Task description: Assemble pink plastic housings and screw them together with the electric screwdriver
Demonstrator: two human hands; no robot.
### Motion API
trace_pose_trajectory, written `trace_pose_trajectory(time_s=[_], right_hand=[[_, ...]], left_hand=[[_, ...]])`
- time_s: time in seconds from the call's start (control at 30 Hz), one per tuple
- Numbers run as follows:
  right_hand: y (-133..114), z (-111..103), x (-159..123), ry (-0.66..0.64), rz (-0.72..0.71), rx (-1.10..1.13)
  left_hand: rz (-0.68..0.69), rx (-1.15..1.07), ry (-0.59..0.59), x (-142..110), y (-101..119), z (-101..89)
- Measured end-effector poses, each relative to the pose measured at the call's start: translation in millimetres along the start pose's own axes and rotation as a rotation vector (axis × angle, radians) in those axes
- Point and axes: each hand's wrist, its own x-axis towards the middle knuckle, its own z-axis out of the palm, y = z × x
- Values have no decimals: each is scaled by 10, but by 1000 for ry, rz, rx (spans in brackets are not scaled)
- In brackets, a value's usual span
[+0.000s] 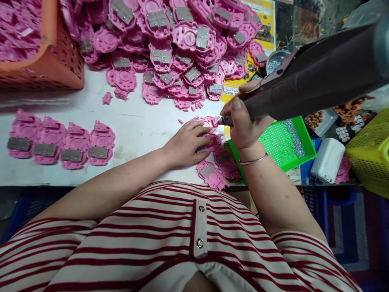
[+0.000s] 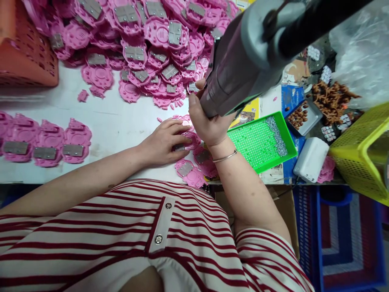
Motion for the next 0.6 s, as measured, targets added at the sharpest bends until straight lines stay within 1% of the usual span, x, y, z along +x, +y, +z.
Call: trace_pose_trajectory(time_s=[0.13,0.3,0.37,0.53,0.57,0.6], right_hand=[[6,7,1,25,-22,-11],[-3,-10,6,-23,-19,6],[-6,-24,12,-23,-19,-5],[3,-77,15,7,-120,-7],[7,-92,7,1,-117,-18],[13,-108,-5,-30,-85,-38]], left_hand=[[3,-1,-6,6,3,-7],[-10,-11,-21,11,3,-17],[-11,-12,-26,12,-3,-17],[2,0,-45,15,-12,-20],[11,-3,-40,17,-7,-24],[20,-9,-24,22,-2,-30]])
